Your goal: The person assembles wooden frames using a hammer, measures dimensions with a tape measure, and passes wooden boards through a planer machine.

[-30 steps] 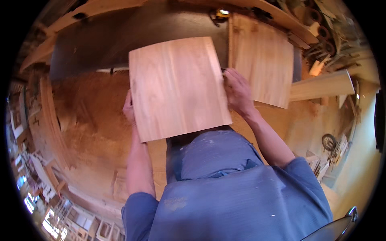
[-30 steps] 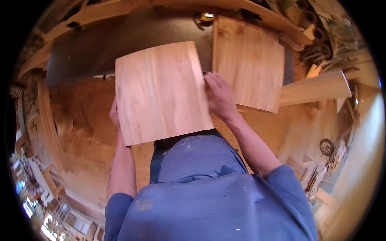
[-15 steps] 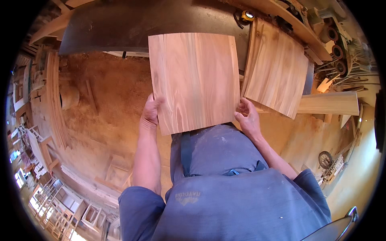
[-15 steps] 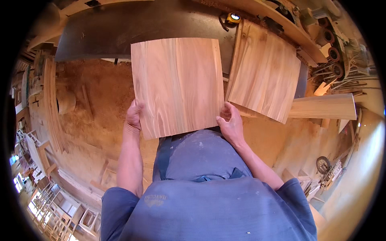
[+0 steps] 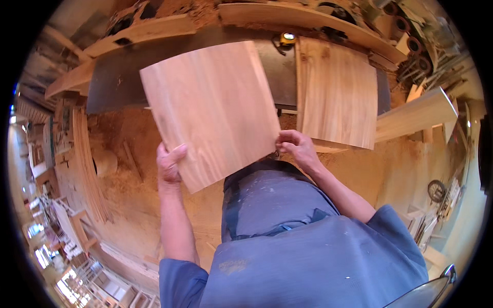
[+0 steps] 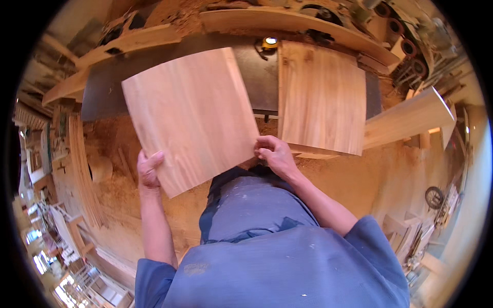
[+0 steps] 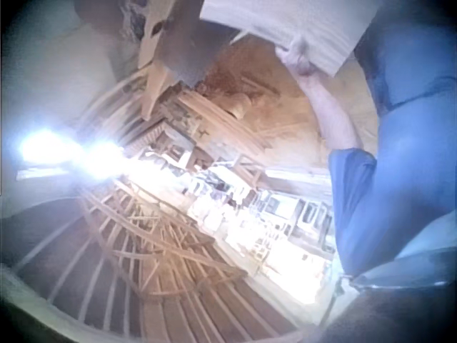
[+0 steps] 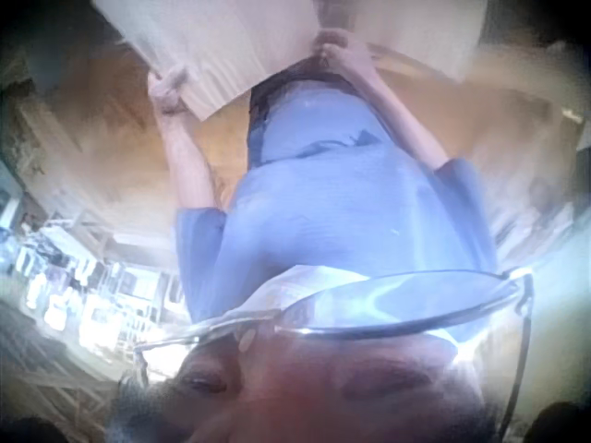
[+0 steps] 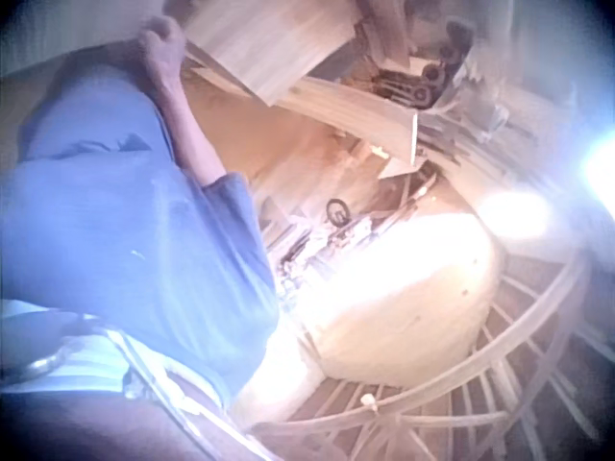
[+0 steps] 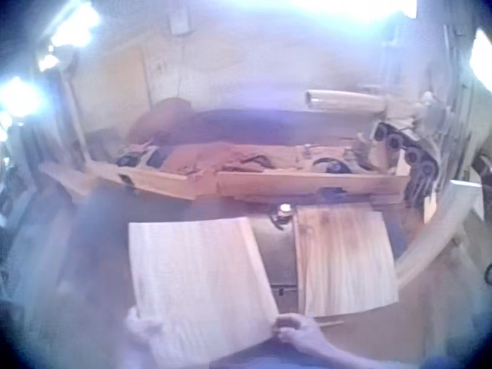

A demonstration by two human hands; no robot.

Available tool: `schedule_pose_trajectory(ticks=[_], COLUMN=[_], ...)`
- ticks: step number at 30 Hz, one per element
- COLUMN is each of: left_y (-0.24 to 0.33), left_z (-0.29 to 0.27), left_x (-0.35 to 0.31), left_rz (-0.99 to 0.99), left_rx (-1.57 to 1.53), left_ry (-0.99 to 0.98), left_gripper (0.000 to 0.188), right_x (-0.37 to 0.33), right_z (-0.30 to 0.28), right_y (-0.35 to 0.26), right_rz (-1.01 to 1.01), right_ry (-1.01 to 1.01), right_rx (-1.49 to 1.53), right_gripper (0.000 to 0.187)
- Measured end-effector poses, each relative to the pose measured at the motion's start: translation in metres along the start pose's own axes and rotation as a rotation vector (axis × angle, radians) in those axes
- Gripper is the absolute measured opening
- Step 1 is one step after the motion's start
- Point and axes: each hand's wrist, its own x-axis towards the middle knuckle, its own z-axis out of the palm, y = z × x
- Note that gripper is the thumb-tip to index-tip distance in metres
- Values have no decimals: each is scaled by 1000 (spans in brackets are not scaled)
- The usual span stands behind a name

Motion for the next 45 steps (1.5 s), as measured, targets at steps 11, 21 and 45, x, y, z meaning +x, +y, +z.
schedule_pose_trajectory(ticks=[11,21,45], left_y=[127,-18,-29], left_z=[61,44,-78], left_x=[-13,82,201], left_rz=[526,1035,-286], left_rx=[649,1534,-187], left_ry=[-112,-795,528], left_gripper=[41,57,45], right_x=[35,102,286], right_z=[6,19,146], right_y=[-35,-54,-98], right_rz=[45,204,-884], right_ry=[-150,13,-132], right_rx=[432,489,-1207], right_gripper=[36,38,58])
